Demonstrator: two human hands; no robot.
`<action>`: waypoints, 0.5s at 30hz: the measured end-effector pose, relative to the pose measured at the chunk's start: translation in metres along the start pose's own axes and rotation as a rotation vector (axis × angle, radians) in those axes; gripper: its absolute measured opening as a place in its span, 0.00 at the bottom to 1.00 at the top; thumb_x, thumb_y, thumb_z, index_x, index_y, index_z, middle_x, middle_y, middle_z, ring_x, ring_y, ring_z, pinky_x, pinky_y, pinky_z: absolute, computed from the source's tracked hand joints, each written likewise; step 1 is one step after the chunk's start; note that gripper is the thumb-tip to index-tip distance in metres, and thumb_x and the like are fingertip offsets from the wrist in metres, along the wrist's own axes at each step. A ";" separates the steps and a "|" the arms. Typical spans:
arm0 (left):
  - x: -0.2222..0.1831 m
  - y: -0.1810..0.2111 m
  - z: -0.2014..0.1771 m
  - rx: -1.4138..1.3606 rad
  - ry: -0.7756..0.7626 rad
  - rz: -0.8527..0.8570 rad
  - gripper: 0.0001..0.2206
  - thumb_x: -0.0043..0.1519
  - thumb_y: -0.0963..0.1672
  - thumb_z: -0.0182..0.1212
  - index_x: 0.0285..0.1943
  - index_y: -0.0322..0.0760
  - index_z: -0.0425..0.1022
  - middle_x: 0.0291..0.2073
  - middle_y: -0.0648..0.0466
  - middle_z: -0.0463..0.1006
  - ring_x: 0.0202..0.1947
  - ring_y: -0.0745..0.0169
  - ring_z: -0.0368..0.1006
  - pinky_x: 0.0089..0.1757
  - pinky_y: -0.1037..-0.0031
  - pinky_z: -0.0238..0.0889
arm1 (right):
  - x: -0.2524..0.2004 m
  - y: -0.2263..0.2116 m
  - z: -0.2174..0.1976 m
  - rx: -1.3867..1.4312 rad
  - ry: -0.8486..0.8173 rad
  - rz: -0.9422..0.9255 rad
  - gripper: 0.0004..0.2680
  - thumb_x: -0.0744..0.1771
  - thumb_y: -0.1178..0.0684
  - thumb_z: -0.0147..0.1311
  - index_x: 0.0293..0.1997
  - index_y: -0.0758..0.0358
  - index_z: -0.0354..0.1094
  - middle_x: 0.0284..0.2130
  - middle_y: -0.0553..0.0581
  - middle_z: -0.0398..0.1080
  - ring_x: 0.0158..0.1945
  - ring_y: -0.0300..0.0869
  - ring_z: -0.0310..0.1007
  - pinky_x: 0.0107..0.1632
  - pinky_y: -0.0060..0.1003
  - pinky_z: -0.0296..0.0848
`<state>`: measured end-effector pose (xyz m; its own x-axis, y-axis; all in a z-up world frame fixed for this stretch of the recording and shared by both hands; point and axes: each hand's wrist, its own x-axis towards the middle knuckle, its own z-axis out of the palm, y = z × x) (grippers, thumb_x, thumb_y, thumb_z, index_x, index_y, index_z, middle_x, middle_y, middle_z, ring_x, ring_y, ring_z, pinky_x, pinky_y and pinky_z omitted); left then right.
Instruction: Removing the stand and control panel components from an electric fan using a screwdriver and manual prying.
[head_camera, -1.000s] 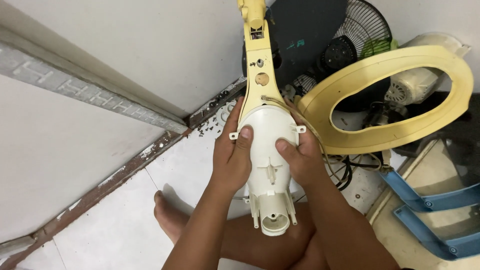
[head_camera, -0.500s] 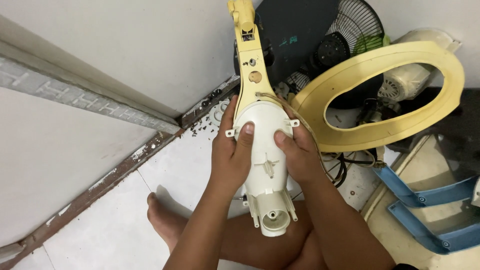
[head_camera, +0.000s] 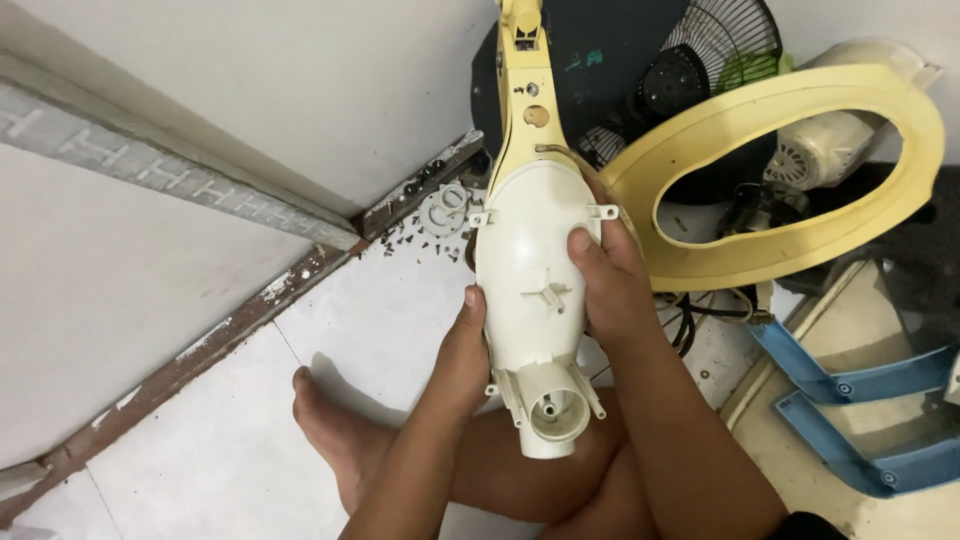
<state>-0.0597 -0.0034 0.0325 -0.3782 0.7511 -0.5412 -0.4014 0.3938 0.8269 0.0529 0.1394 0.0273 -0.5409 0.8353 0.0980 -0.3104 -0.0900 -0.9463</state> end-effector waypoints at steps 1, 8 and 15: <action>0.003 -0.008 -0.003 -0.096 0.009 -0.007 0.37 0.71 0.59 0.29 0.81 0.29 0.44 0.74 0.26 0.52 0.73 0.27 0.50 0.67 0.41 0.46 | 0.000 0.005 -0.003 0.023 0.008 0.037 0.26 0.70 0.40 0.49 0.76 0.62 0.49 0.59 0.62 0.68 0.60 0.43 0.68 0.67 0.49 0.65; 0.042 -0.109 -0.032 -0.583 -0.240 0.075 0.38 0.64 0.62 0.45 0.72 0.32 0.66 0.60 0.37 0.75 0.58 0.41 0.73 0.57 0.45 0.65 | -0.010 0.025 -0.013 0.148 0.069 0.127 0.26 0.69 0.42 0.50 0.75 0.63 0.51 0.55 0.67 0.72 0.52 0.48 0.75 0.61 0.51 0.72; 0.055 -0.138 -0.021 -0.683 -0.471 0.175 0.47 0.48 0.62 0.66 0.67 0.23 0.67 0.55 0.30 0.76 0.54 0.31 0.74 0.52 0.39 0.66 | -0.006 0.013 -0.022 0.107 -0.042 0.064 0.28 0.69 0.37 0.50 0.75 0.61 0.50 0.63 0.67 0.65 0.64 0.50 0.66 0.68 0.56 0.62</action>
<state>-0.0431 -0.0277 -0.1143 -0.1557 0.9732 -0.1692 -0.8425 -0.0415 0.5371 0.0689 0.1449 0.0075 -0.5939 0.8028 0.0530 -0.3546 -0.2021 -0.9129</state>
